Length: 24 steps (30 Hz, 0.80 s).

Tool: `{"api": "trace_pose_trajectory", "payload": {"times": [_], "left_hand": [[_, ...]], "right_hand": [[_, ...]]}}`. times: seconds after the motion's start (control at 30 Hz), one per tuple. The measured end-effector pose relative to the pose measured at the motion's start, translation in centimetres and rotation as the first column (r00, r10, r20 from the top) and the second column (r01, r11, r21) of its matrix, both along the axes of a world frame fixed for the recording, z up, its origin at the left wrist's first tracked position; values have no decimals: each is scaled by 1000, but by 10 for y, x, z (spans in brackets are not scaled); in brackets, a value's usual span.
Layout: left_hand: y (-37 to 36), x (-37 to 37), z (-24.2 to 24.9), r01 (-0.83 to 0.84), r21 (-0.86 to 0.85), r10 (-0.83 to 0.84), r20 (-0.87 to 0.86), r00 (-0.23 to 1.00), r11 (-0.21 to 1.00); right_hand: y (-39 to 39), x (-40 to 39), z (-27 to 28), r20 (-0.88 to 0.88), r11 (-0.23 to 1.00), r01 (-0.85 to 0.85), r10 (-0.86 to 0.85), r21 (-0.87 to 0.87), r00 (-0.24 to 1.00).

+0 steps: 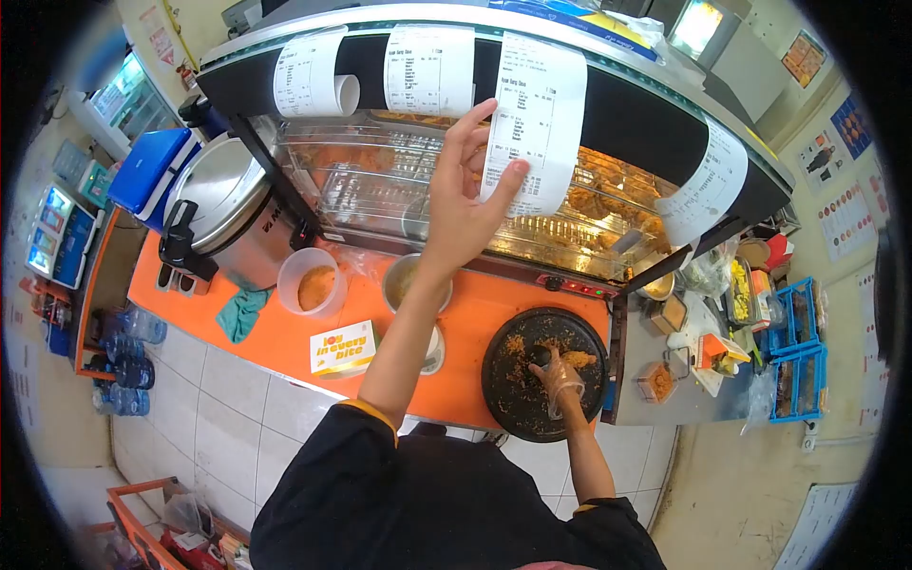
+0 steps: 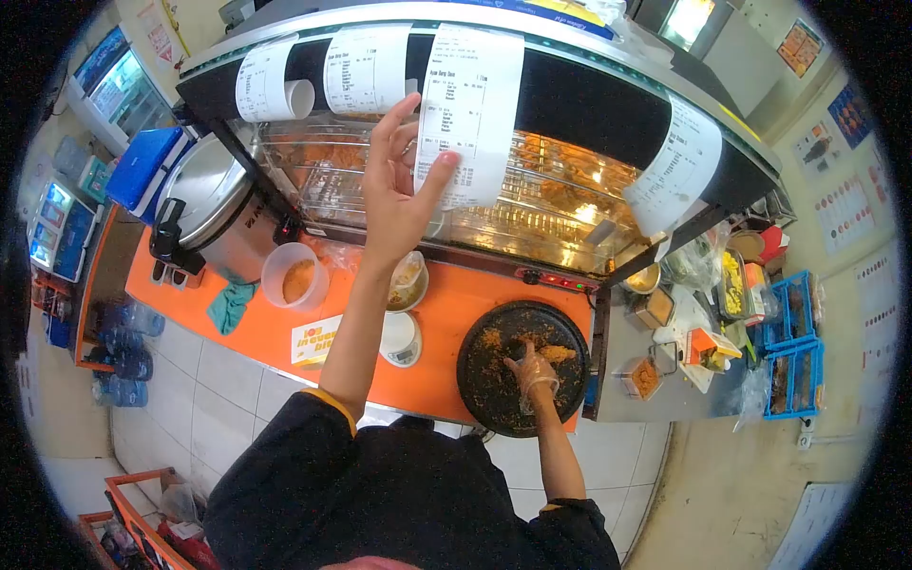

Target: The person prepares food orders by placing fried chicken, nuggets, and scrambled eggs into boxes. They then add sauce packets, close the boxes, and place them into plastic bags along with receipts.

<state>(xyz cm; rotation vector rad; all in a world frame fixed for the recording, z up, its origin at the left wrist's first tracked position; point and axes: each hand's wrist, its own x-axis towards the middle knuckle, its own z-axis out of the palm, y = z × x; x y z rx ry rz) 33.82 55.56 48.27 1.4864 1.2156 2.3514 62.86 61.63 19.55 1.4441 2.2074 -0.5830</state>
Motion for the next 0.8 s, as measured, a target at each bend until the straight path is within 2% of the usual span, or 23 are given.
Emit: {"api": "trace_pose_trajectory", "payload": {"times": [0.23,0.27,0.33,0.37,0.43,0.47,0.5,0.57,0.63,0.67,0.77,0.8], "left_hand": [[13,-7,10,102,23,-101,-39,994,995],[14,-7,12,134,28,-134,-23,991,991],[8,-9,13,179,-101,-183,-32,983,979],[6,-10,15,193,-162,-202,-39,979,968],[-1,-5,14,242,-176,-248,-10,969,954],[-5,-4,11,238,-197,-246,-16,969,951],[-8,-1,8,235,-220,-245,-23,969,947],[-16,6,6,232,-225,-240,-10,971,946],[-21,12,6,232,-230,-239,-6,971,945],[-23,16,5,231,-234,-237,0,971,944],[-27,19,-3,246,-245,-249,16,968,938],[-30,22,-10,265,-257,-265,36,964,929]], "right_hand": [[5,4,-14,-18,1000,-3,3,2,1000],[8,13,-26,-132,1000,11,-12,-7,991],[21,38,-53,-346,999,34,-40,-25,937],[18,44,-38,-356,997,79,-79,-17,931],[5,48,47,-378,987,158,-148,-5,914],[2,48,82,-305,978,188,-152,93,940],[12,62,80,-325,967,197,-136,162,936],[37,91,43,-306,936,145,-43,319,951],[59,107,-8,-218,949,38,33,313,975],[59,108,-9,-167,952,-20,75,306,983],[63,106,11,-224,968,56,1,246,975],[55,97,29,-220,963,142,-91,230,971]]}}
